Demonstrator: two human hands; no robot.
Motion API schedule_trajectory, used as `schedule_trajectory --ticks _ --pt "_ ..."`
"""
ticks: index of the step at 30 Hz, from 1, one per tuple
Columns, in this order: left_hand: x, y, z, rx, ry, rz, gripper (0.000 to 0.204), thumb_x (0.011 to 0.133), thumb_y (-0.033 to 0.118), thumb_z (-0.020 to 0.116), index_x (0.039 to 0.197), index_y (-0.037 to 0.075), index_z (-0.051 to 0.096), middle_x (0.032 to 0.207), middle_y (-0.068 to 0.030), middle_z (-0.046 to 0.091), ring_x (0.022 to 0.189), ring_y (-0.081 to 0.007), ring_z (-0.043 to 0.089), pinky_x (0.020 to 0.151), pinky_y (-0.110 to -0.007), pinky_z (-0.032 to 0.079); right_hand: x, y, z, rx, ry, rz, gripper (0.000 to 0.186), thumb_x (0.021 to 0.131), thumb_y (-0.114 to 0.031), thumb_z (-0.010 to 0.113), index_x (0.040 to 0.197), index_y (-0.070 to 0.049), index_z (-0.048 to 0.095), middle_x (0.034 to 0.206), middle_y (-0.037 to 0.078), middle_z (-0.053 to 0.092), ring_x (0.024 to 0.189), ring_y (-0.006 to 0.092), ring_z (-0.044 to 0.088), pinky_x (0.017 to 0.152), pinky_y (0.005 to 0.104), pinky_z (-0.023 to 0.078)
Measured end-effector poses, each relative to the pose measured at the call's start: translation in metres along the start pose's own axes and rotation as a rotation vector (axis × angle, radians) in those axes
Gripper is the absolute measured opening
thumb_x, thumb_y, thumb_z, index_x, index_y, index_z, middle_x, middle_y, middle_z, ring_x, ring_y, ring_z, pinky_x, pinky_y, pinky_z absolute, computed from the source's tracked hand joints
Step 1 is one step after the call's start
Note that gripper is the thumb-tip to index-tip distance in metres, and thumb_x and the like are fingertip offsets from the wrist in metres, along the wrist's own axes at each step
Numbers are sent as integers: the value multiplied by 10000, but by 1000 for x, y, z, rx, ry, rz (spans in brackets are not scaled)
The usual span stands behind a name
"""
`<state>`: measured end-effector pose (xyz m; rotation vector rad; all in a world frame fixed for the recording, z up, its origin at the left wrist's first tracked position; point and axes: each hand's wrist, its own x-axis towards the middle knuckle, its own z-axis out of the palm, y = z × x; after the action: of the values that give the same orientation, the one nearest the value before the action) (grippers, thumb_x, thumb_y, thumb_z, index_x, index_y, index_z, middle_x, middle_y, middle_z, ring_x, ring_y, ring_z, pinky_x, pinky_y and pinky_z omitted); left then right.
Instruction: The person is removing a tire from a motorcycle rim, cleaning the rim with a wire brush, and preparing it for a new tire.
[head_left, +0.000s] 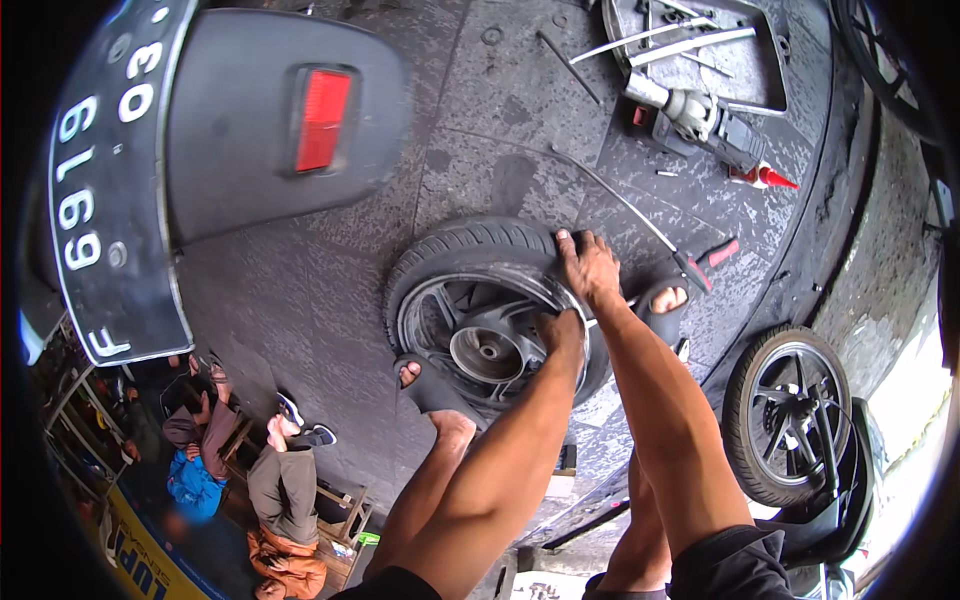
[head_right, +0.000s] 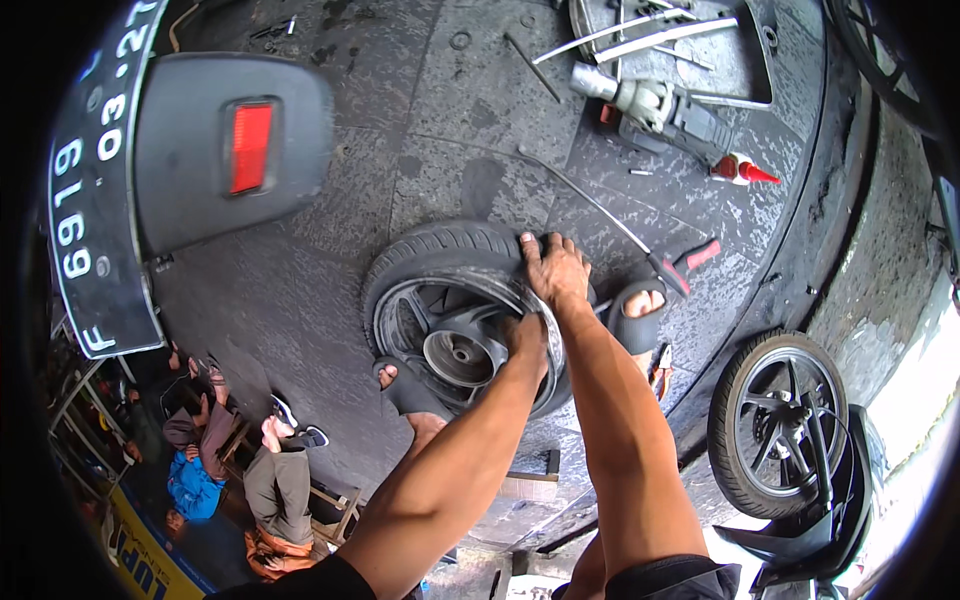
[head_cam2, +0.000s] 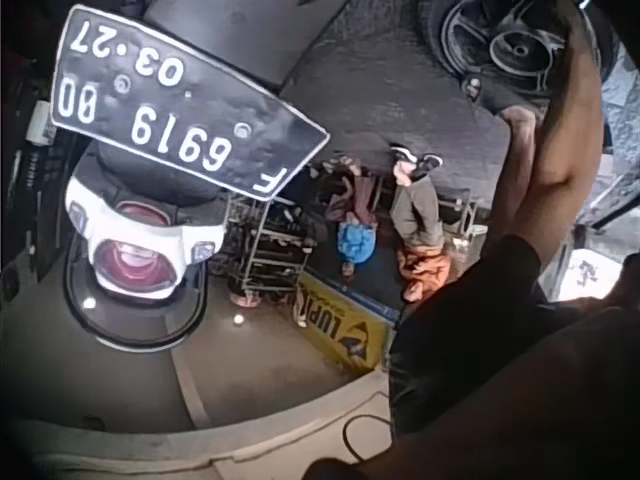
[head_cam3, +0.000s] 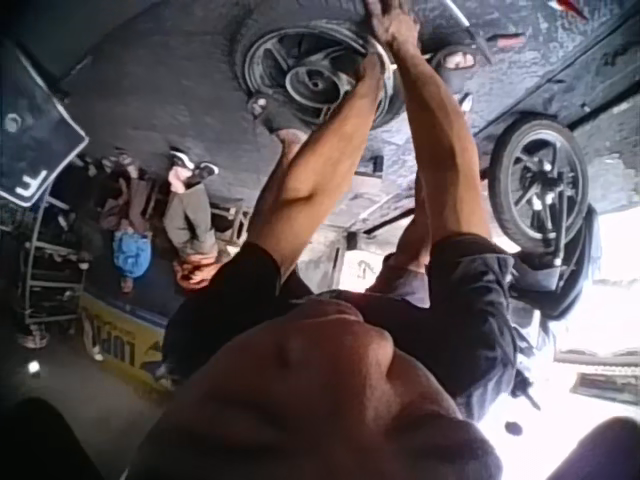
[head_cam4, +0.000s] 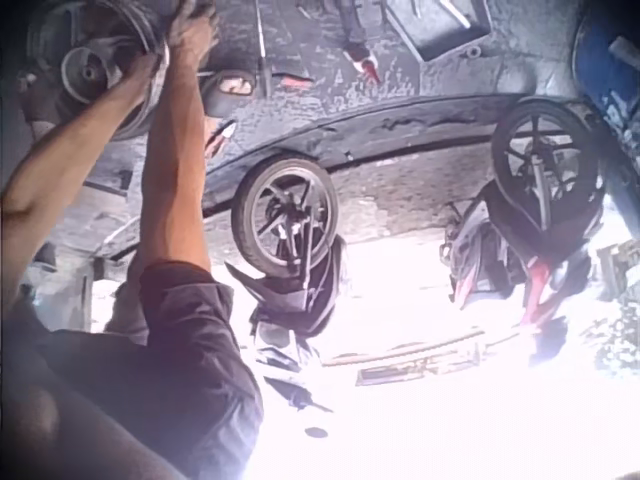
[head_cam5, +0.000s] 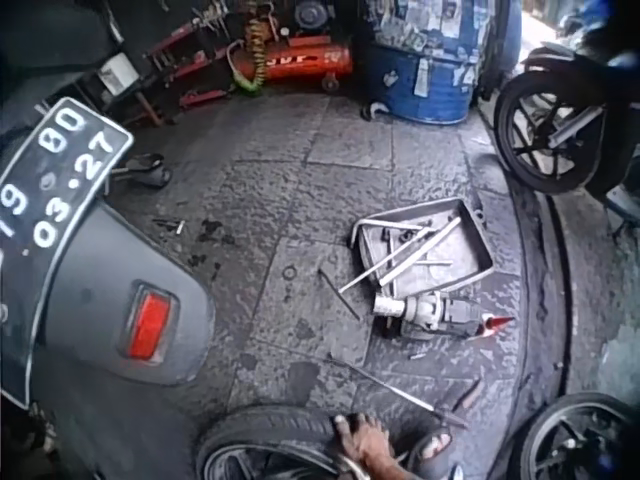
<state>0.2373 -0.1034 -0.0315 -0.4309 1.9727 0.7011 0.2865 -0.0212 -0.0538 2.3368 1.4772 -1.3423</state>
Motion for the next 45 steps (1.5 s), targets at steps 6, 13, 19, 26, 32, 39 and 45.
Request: schedule_trajectory --ticks 6,13,19,26,32,39,45 --pt "-27 4 -68 39 -50 95 445 765 36 531 1178 -130 536 1175 -221 613 1051 -266 592 898 -357 463 -54 -54 -35 -5 -171 113 685 913 -649 394 1211 -62 582 1100 279 655 1089 447 602 948 503 451" --pt "-51 31 -197 194 -255 26 222 738 -53 521 903 29 644 730 1 588 571 -132 556 524 -300 442 -130 -88 -29 0 -158 206 649 906 -617 419 1202 -68 599 1158 267 637 1113 428 598 958 493 452" --pt "-82 60 -260 147 -405 -30 293 746 -80 471 980 0 629 796 -22 595 641 -152 584 597 -307 475 -183 -90 24 16 208 129 493 902 -517 478 1137 -105 611 1057 189 648 1041 375 608 890 507 445" --pt "-88 124 -325 75 -560 -89 421 738 -82 468 1145 -43 570 994 -96 615 874 -226 633 738 -368 520 -213 -133 77 27 490 26 461 885 -400 499 1245 -120 574 1056 150 563 1032 334 520 901 462 355" --pt "-87 119 -314 112 -559 -61 434 696 -90 474 1110 -65 601 979 -111 628 854 -234 633 757 -344 522 -181 -105 106 79 561 -4 471 879 -363 483 1275 -115 538 1065 153 539 1039 339 501 901 459 338" --pt "-64 55 -300 408 -531 171 379 713 80 532 1031 -111 608 921 -157 647 828 -237 608 744 -365 487 -205 -111 20 -144 351 -9 488 911 -460 475 1240 -120 595 1131 134 604 1063 322 562 904 479 372" --pt "-85 36 -268 183 -414 37 256 783 185 564 883 -45 616 772 -99 574 730 -204 534 682 -382 439 -178 -168 -42 13 -179 185 700 933 -636 385 1333 -85 543 1355 236 509 1313 407 433 1069 635 296"
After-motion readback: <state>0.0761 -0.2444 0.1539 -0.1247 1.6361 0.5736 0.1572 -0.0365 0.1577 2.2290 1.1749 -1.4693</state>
